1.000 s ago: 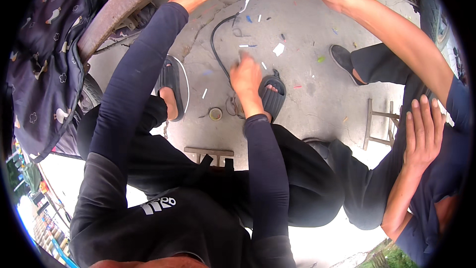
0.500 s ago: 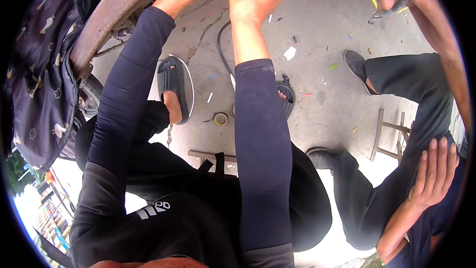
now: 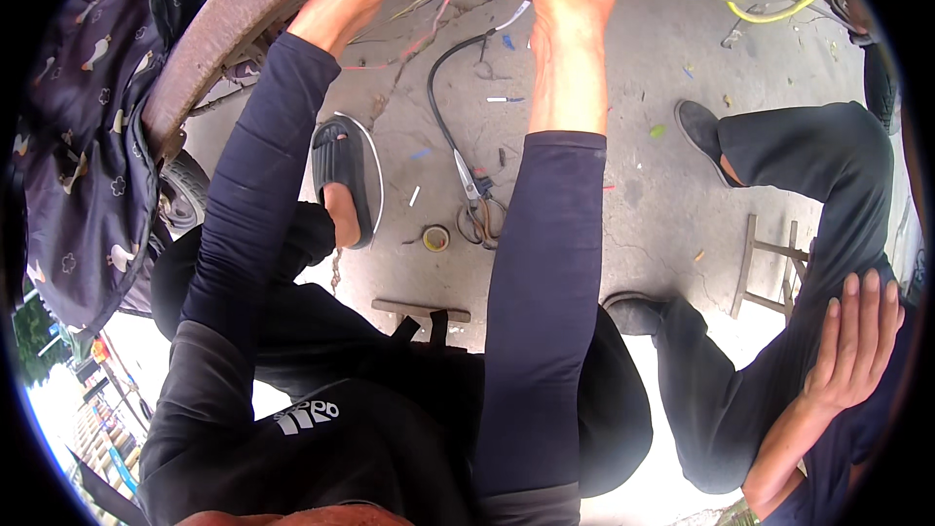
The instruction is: The person sits on a small stool and uses pliers to strip the insulation from several wires. They then twist the exposed copper strands and wrap the connections with electrical tape. The person works on a bundle of wires attached to a nearby vehicle.
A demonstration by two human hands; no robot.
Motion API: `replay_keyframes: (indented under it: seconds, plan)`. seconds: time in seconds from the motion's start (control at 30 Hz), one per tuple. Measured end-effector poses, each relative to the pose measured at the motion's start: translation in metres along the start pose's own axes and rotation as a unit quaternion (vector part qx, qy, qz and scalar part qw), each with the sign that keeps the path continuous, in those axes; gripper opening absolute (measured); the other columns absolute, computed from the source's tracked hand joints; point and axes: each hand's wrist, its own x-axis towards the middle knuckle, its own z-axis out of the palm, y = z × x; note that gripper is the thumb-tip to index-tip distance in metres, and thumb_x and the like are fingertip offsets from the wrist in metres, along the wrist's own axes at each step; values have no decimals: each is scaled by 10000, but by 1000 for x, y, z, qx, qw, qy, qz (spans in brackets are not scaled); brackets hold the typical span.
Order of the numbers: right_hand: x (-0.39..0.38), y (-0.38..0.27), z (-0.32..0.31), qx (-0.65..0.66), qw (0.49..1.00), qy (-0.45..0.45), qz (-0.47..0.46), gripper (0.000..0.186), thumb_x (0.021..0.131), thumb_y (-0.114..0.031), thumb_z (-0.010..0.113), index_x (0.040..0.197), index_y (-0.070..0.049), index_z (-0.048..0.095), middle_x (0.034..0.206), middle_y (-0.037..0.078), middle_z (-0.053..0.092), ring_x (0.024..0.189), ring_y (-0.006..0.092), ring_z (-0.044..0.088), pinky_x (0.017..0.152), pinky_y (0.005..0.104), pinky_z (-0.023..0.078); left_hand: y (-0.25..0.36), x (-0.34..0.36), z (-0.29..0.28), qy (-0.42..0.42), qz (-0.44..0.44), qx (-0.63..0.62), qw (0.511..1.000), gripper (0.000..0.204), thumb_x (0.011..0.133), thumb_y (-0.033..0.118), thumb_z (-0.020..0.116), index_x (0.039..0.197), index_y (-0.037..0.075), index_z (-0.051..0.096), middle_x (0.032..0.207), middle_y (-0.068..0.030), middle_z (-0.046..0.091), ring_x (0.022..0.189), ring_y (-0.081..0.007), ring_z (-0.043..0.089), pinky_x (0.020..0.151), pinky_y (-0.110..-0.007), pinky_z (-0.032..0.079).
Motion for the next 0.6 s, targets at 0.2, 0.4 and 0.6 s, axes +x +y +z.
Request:
replay_keyframes:
  seconds: [0.2,0.4,0.6]
  plan:
    - [0,10,16,14,998,-46,43,165,875,-25,711,1024,15,652,843,89,694,684,142,604,645,284,488,-2,-3,2,-45,-76,-263,961,183,1031,205,584,1082,56,678,961,-40,655,842,-148,600,702,-305,497]
    - [-2,12,25,15,996,-63,54,145,876,-26,702,1013,-4,659,828,70,684,647,127,581,610,272,471,-26,-6,-8,-97,-107,-303,942,214,1031,233,593,1084,46,682,1001,-42,673,882,-130,623,780,-298,509]
    - [-3,14,29,10,999,-36,39,128,877,-28,693,1002,-23,666,813,52,673,611,113,558,575,260,453,14,-13,6,-54,-82,-206,974,230,1029,208,585,1098,21,700,1036,-63,704,929,-153,626,837,-295,496]
